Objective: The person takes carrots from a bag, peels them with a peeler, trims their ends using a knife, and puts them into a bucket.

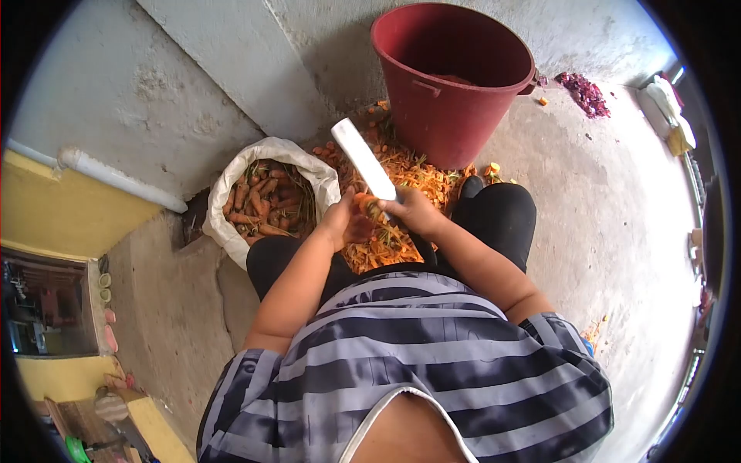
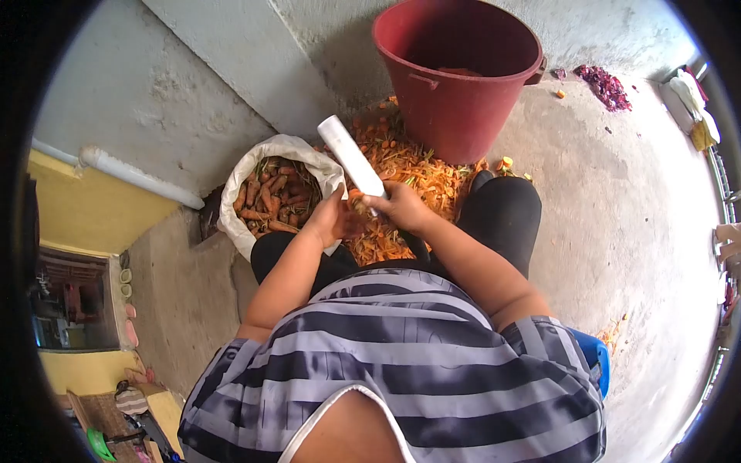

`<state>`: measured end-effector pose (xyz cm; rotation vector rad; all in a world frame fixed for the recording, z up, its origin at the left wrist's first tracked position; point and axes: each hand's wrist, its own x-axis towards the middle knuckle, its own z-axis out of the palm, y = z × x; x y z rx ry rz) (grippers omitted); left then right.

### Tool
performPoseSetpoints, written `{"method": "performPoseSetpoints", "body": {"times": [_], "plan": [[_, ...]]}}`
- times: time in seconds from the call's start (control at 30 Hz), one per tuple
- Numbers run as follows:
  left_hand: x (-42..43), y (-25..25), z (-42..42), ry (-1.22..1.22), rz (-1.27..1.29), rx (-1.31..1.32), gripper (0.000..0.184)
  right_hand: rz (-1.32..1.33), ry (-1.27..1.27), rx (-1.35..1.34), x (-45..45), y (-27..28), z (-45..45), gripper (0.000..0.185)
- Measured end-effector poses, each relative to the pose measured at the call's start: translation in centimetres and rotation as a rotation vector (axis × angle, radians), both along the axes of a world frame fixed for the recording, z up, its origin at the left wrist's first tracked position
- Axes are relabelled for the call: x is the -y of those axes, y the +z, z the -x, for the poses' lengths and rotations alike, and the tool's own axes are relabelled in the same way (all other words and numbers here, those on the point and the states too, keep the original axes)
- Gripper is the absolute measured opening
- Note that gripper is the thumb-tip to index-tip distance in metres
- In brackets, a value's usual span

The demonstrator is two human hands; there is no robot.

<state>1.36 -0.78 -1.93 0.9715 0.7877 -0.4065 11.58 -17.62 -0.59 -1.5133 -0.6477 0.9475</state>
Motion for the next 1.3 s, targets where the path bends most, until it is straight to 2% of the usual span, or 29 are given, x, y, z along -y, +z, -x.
{"method": "performPoseSetpoints", "body": {"times": [0.03, 0.1, 0.13, 0.23, 0.27, 0.37, 0.4, 0.5, 0.6, 0.7, 0.8, 0.9, 1.1, 1.2, 1.3], "plan": [[-0.6, -0.5, -0.1, -0.046, -0.308, 0.106, 0.044, -0.166, -0.071, -0.204, 0.2, 0.6, 0.0, 0.049], [-0.7, -1.1, 0.5, -0.135, -0.914, 0.313, 0.045, -0.126, -0.014, -0.393, 1.1, -0.2, -1.7, 0.047], [1.0, 1.5, 0.8, -0.115, -1.252, 0.455, 0.05, -0.185, -0.045, -0.417, 1.2, 0.7, -1.3, 0.049], [3.3, 4.7, -0.2, -0.079, -1.679, 0.963, 0.05, -0.305, 0.112, -0.575, 1.9, 0.0, -1.8, 0.05], [4.1, 6.1, -0.4, -0.112, -1.674, 0.975, 0.043, -0.273, 0.159, -0.533, 1.6, -0.5, -1.9, 0.058], [4.8, 4.8, -0.3, -0.253, -1.417, 0.85, 0.037, -0.225, 0.158, -0.232, 1.4, 1.3, -1.3, 0.072], [5.1, 4.8, -0.3, -0.217, -1.484, 0.882, 0.033, -0.169, 0.147, -0.174, 1.3, 1.1, -1.7, 0.082], [5.1, 4.6, -0.1, -0.295, -1.542, 0.735, 0.028, -0.23, 0.011, 0.278, 0.5, -0.1, -1.3, 0.075], [5.4, 4.6, -0.2, -0.273, -1.574, 0.72, 0.025, -0.122, -0.028, 0.325, 0.5, 0.6, -0.8, 0.07], [5.6, 4.8, -0.1, -0.296, -1.508, 0.657, 0.024, 0.086, 0.039, 0.566, 1.0, 2.6, -1.2, 0.068], [5.6, 5.2, 0.0, -0.322, -1.445, 0.652, 0.023, 0.1, 0.065, 0.71, 1.0, 2.4, -1.4, 0.069], [5.3, 5.3, 0.0, -0.348, -1.362, 0.636, 0.019, 0.099, 0.119, 0.782, 1.3, 3.2, -1.5, 0.068], [3.8, 3.6, -0.5, -0.515, -1.11, 0.582, 0.026, -0.029, 0.132, 0.711, 1.3, 2.8, -1.5, 0.065], [3.3, 3.5, -0.8, -0.549, -0.981, 0.555, 0.027, -0.001, 0.128, 0.763, 1.1, 2.4, -1.5, 0.059], [3.5, 3.0, -1.1, -0.504, -1.062, 0.52, 0.028, 0.164, 0.141, 0.737, 0.7, 3.5, -1.2, 0.055]]}}
